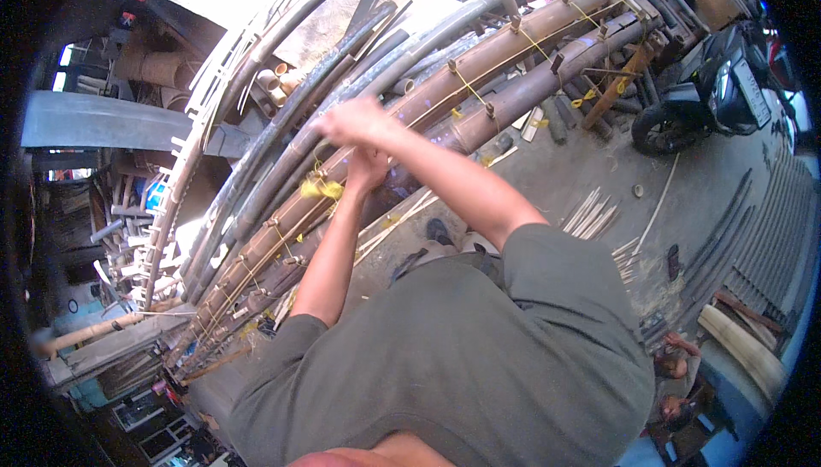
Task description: The person repeatedly ties thin bamboo sticks to a horizontal bamboo rack using yellow plastic ties. They pick up sticks from a pile on the floor, position them against the rack, wrap the ties around the sticks and rack, and secure them. The process is repeated multiple times throughout the clip.
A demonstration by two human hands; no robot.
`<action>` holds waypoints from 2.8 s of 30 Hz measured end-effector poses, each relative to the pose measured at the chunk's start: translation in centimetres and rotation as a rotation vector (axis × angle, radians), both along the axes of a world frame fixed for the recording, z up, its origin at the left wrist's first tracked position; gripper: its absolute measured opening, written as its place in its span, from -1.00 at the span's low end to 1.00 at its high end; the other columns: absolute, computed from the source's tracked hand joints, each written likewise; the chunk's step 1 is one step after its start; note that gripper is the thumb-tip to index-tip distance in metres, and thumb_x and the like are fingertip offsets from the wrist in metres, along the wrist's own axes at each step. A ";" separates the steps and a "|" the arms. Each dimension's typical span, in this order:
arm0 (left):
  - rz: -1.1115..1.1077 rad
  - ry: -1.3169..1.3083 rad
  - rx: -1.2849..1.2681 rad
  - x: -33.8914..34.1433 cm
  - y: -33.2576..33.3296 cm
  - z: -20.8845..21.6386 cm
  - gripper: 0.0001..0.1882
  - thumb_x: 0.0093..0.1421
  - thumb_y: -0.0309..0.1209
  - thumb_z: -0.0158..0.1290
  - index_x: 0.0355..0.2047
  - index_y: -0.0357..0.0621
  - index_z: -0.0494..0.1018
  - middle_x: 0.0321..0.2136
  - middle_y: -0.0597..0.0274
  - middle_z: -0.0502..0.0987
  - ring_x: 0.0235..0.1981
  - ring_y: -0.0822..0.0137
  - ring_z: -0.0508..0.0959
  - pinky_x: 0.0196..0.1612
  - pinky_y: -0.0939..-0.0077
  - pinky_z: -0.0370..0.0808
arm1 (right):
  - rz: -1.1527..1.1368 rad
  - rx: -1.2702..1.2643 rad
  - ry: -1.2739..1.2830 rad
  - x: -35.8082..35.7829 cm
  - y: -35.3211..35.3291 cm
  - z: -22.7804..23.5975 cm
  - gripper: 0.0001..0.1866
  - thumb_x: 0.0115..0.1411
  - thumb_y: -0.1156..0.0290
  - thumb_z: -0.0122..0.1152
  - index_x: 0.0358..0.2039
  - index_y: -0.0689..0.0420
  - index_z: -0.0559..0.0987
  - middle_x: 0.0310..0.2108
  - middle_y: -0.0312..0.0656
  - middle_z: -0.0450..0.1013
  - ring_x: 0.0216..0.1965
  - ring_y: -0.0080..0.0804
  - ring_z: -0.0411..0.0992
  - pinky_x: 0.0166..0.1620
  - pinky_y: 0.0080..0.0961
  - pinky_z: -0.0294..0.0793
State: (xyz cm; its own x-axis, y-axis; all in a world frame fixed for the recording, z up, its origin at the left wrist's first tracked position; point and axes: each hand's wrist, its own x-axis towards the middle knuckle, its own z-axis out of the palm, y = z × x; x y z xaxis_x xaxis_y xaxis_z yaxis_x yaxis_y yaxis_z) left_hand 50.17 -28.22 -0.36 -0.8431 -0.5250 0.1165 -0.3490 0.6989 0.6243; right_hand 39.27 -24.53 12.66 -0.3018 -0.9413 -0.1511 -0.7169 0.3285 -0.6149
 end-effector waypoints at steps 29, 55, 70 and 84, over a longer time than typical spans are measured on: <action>-0.016 -0.099 -0.100 -3.9 -11.9 0.0 -0.57 0.29 -0.14 -0.12 -0.09 -0.26 0.49 -0.23 -0.25 0.54 -0.13 -0.17 0.53 -0.03 0.04 0.43 | -0.048 -0.238 0.146 12.3 14.3 -11.9 -0.80 0.08 0.36 0.17 -0.29 0.14 0.52 -0.35 -0.04 0.46 -0.26 -0.02 0.47 -0.14 -0.17 0.45; 0.129 -0.113 0.086 15.8 -6.2 0.7 -0.72 0.35 -0.19 -0.14 -0.23 0.04 0.55 -0.45 0.06 0.59 -0.31 0.09 0.57 -0.01 0.11 0.19 | 0.534 -0.363 -0.609 16.2 4.4 -3.0 -0.53 0.28 0.14 -0.03 -0.63 0.23 0.44 -0.66 0.04 0.37 -0.60 -0.19 0.31 -0.35 -0.22 0.37; 0.007 0.004 -0.008 7.9 -18.2 -2.5 -0.69 0.27 -0.20 -0.06 -0.18 -0.12 0.55 -0.27 -0.08 0.59 -0.16 -0.08 0.57 -0.10 0.15 0.48 | 0.096 -0.074 0.193 25.4 6.0 -12.3 -0.76 0.08 0.28 0.10 -0.38 0.19 0.59 -0.37 0.03 0.55 -0.27 -0.05 0.53 -0.15 -0.19 0.49; -0.024 -0.118 -0.037 33.0 -14.9 -1.5 -0.46 0.17 -0.10 0.11 0.07 -0.10 0.32 -0.13 -0.10 0.53 -0.03 -0.04 0.49 0.15 0.22 0.25 | -0.518 -1.196 -1.248 40.3 -10.7 -7.2 -0.75 0.34 0.22 -0.08 -0.30 0.10 0.49 -0.37 -0.33 0.43 -0.33 -0.52 0.41 -0.30 -0.46 0.45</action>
State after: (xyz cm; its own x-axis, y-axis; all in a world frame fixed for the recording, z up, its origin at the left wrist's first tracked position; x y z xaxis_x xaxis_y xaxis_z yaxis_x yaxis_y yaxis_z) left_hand 83.21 -43.09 -1.83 -0.8644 -0.5016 0.0343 -0.4016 0.7299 0.5532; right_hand 79.58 -35.26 5.49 -0.8215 -0.5569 0.1226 0.3249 -0.6338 -0.7020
